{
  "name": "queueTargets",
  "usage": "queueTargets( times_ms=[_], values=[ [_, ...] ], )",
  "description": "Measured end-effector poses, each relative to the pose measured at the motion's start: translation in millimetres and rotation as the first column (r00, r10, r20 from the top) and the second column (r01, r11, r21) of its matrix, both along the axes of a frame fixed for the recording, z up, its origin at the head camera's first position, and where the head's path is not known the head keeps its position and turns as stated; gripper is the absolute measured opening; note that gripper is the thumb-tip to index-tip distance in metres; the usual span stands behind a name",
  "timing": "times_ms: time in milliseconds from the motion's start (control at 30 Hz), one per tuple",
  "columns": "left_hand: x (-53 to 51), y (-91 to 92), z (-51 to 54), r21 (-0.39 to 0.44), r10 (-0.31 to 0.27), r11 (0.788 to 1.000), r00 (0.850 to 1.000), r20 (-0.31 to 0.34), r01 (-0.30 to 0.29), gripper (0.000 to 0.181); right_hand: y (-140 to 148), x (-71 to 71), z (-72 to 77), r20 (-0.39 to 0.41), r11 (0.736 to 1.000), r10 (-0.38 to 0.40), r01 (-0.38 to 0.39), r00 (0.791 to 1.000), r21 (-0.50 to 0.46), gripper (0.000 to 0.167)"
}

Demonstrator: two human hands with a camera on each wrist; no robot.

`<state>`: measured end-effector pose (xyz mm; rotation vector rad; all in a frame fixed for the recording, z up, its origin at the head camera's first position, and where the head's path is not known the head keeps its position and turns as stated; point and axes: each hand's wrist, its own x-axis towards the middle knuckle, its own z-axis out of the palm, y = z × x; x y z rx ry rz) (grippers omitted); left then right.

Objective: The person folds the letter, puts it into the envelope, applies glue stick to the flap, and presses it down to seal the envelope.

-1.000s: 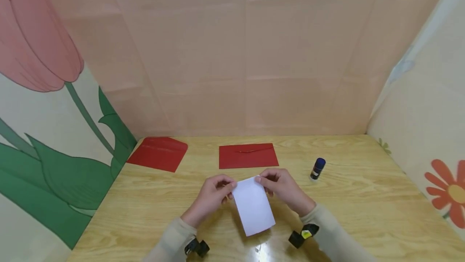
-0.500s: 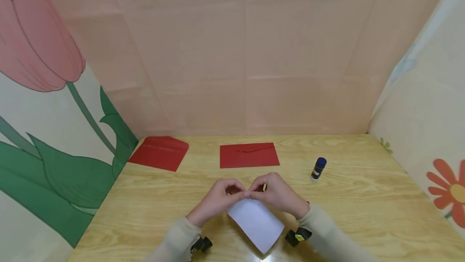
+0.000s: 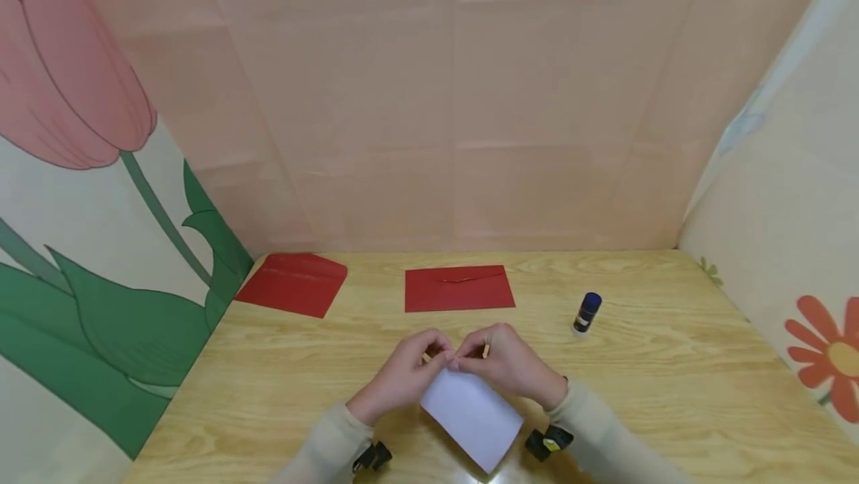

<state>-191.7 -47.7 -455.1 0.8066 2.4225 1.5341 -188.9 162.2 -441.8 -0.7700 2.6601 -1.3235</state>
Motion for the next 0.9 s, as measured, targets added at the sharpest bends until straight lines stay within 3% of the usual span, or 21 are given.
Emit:
queueTargets(
  times_ms=[133, 300, 367, 467, 567, 733, 900],
  values=[
    [0.9, -5.3, 1.0, 0.001, 0.032, 0.999, 0.999, 0.009, -0.032, 0.015, 3, -0.5, -0.5, 0.005, 1.000, 0.021, -0.021, 1.000, 0.015, 0.008],
    [-10.3, -27.7, 3.8, 0.066, 0.150, 0.986, 0.988, 0.043, -0.152, 0.016, 18, -1.0, -5.6, 0.005, 0.997, 0.059, -0.059, 0.998, 0.045, 0.012],
    [-16.5, -40.7, 6.8, 0.094, 0.224, 0.969, 0.972, 0.066, -0.229, 0.018, 28, 0.0, -9.8, 0.026, 0.996, 0.055, -0.057, 0.998, 0.071, 0.013],
    [-23.1, -61.6, 13.2, 0.136, 0.332, 0.928, 0.936, 0.114, -0.346, 0.019, 44, 1.3, -16.7, 0.056, 0.993, 0.020, -0.026, 0.998, 0.115, 0.013],
    [-26.4, -75.8, 16.7, 0.144, 0.386, 0.902, 0.910, 0.153, -0.407, 0.018, 53, 0.3, -21.4, 0.058, 0.991, -0.041, 0.033, 0.997, 0.128, 0.013],
    [-24.7, -68.9, 7.6, 0.115, 0.329, 0.930, 0.931, 0.158, -0.349, 0.018, 45, -4.6, -19.3, 0.004, 0.994, -0.090, 0.090, 0.996, 0.056, 0.018],
    [-15.3, -48.5, -3.1, 0.136, 0.234, 0.956, 0.953, 0.192, -0.261, 0.018, 23, -6.0, -15.2, 0.007, 1.000, -0.021, 0.021, 1.000, 0.014, 0.016]
  ],
)
